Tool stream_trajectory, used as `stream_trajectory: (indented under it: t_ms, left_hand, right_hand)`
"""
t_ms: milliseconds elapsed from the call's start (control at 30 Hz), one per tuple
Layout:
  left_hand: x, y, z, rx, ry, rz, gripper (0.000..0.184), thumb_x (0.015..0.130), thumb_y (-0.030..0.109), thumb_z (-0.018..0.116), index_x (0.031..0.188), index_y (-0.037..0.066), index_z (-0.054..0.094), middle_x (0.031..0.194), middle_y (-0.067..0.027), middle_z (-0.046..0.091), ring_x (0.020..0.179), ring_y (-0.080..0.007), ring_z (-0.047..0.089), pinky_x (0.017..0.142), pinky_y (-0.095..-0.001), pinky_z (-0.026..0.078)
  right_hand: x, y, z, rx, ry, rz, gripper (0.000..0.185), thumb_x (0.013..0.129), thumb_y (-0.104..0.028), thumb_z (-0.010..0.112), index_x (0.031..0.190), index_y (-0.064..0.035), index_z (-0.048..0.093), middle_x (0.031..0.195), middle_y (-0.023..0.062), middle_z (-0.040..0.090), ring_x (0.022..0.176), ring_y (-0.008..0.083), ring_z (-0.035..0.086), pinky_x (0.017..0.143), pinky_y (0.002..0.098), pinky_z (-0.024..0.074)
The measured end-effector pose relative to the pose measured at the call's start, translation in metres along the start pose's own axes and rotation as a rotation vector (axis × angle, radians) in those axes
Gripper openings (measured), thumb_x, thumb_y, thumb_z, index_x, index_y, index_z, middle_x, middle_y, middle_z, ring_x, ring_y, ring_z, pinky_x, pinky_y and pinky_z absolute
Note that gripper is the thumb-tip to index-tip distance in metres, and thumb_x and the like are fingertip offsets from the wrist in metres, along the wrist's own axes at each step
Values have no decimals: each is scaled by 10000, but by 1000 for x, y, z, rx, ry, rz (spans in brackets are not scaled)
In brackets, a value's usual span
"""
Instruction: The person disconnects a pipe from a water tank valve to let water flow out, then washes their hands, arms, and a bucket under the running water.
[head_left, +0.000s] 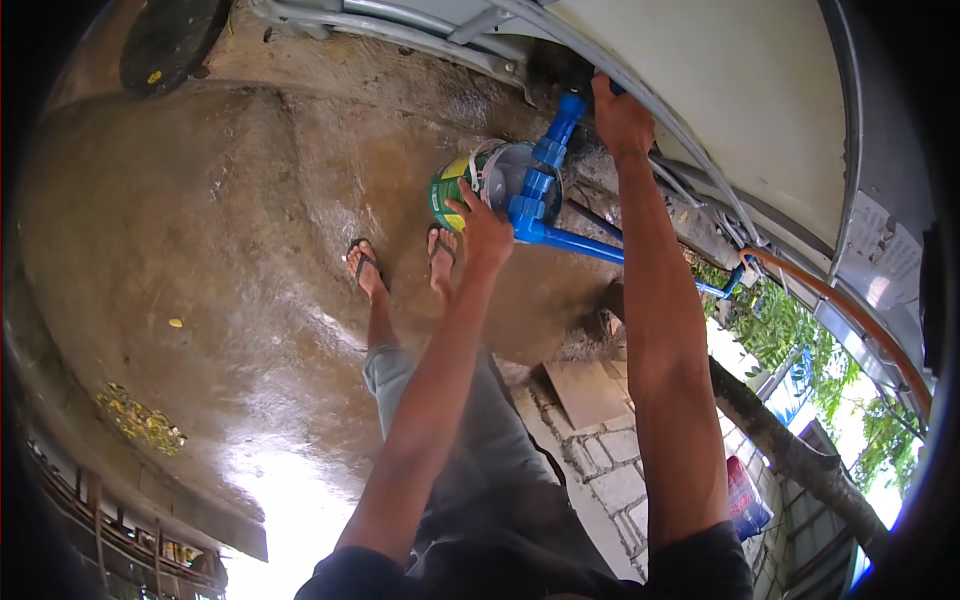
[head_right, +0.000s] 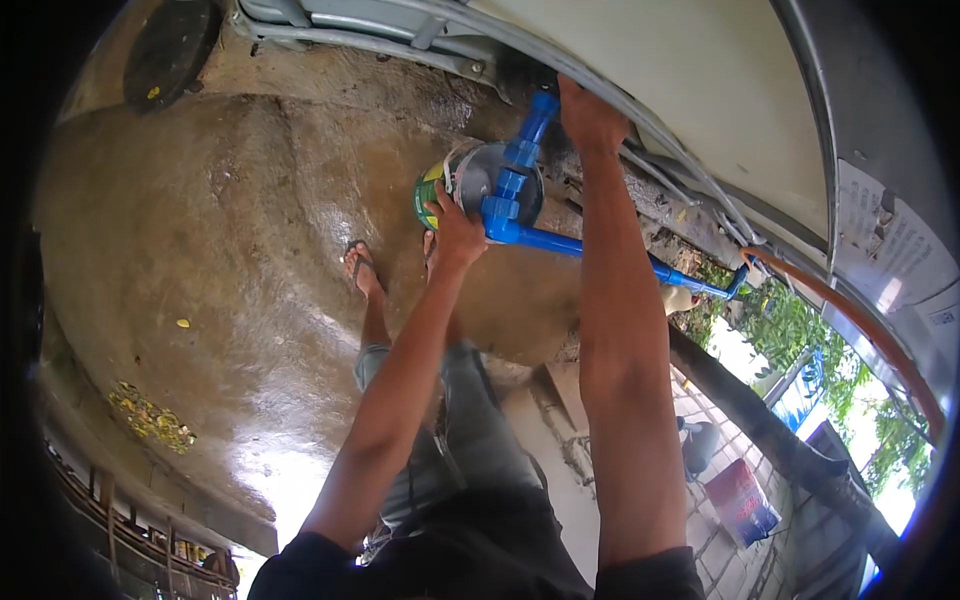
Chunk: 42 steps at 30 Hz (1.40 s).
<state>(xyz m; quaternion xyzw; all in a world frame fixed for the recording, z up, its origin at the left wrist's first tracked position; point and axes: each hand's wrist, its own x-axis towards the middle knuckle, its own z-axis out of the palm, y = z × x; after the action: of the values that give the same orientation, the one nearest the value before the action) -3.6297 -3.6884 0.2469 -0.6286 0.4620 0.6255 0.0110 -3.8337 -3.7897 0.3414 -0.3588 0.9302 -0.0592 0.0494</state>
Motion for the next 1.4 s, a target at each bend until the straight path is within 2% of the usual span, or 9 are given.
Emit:
stream_trajectory:
  t_ms: [300, 400, 500, 600, 767, 1000, 1100, 1233, 1400]
  left_hand:
    - [35, -49, -3, -190, -97, -16, 849, 832, 88, 556, 1479, 106, 7, 1473, -374, 55, 1006, -489, 594, 716, -479, 578]
    - [58, -73, 1, -154, -82, -24, 808, 845, 67, 537, 1477, 129, 37, 1491, -319, 113, 977, -458, 617, 645, -445, 606]
    - [79, -92, 0, -332, -102, -89, 788, 837, 30, 520, 1473, 149, 71, 1437, -285, 315, 953, -460, 622, 639, -453, 605]
    - [98, -115, 21, -236, 19, 2, 752, 855, 38, 451, 1472, 166, 41, 1192, -338, 535, 782, -424, 670, 665, -457, 593]
    - [147, -146, 23, 110, -74, 175, 739, 832, 32, 468, 1470, 145, 111, 1161, -327, 552, 945, -493, 593, 803, -526, 491]
    - [159, -152, 29, -55, -14, 198, 609, 855, 127, 461, 1423, 93, 243, 1118, -320, 576, 1054, -493, 547, 911, -492, 437]
    - [154, -154, 30, -76, 61, 378, 578, 845, 123, 466, 1395, 73, 297, 1143, -307, 574, 1071, -472, 557, 915, -463, 438]
    - [157, -137, 22, -85, -47, 301, 727, 799, 35, 429, 1460, 191, 170, 1107, -317, 578, 827, -459, 639, 783, -492, 517]
    - [160, -155, 20, -75, 29, 402, 709, 799, 35, 416, 1455, 175, 186, 1086, -300, 596, 766, -433, 656, 748, -484, 537]
  right_hand:
    - [-80, 19, -28, 314, 237, -301, 571, 892, -347, 599, 1273, 59, 474, 1251, 251, 520, 1202, 412, 438, 1050, 474, 304]
    - [-213, 61, -15, 546, 89, -376, 340, 877, -186, 574, 1133, 36, 540, 1120, 232, 555, 1013, 416, 511, 901, 496, 394]
    - [-295, 105, 61, 384, -376, -240, 317, 861, -179, 585, 1105, 22, 554, 1070, 239, 558, 1019, 422, 510, 909, 506, 393]
    - [-280, 121, 153, 274, -398, -167, 359, 894, -144, 545, 1224, -1, 547, 1184, 197, 561, 1115, 382, 509, 963, 452, 390]
    - [-235, 110, 206, 425, -293, -246, 323, 907, -121, 524, 1206, -6, 569, 1217, 223, 554, 1138, 390, 514, 979, 440, 399]
    - [-167, 106, 358, 393, -669, -160, 401, 861, -171, 543, 1208, 31, 549, 1223, 250, 553, 1140, 431, 517, 1029, 451, 376]
    - [-148, 113, 442, -108, -330, -606, 519, 807, -204, 561, 1277, 9, 501, 1259, 234, 544, 1234, 413, 449, 1092, 443, 308]
    - [-141, 98, 457, -105, -765, -736, 489, 798, -213, 562, 1247, -23, 527, 1266, 228, 543, 1255, 393, 437, 1084, 438, 314]
    - [-164, 109, 435, 549, -880, -534, 320, 813, -221, 553, 1067, -44, 633, 1141, 200, 615, 1170, 344, 527, 1040, 438, 360]
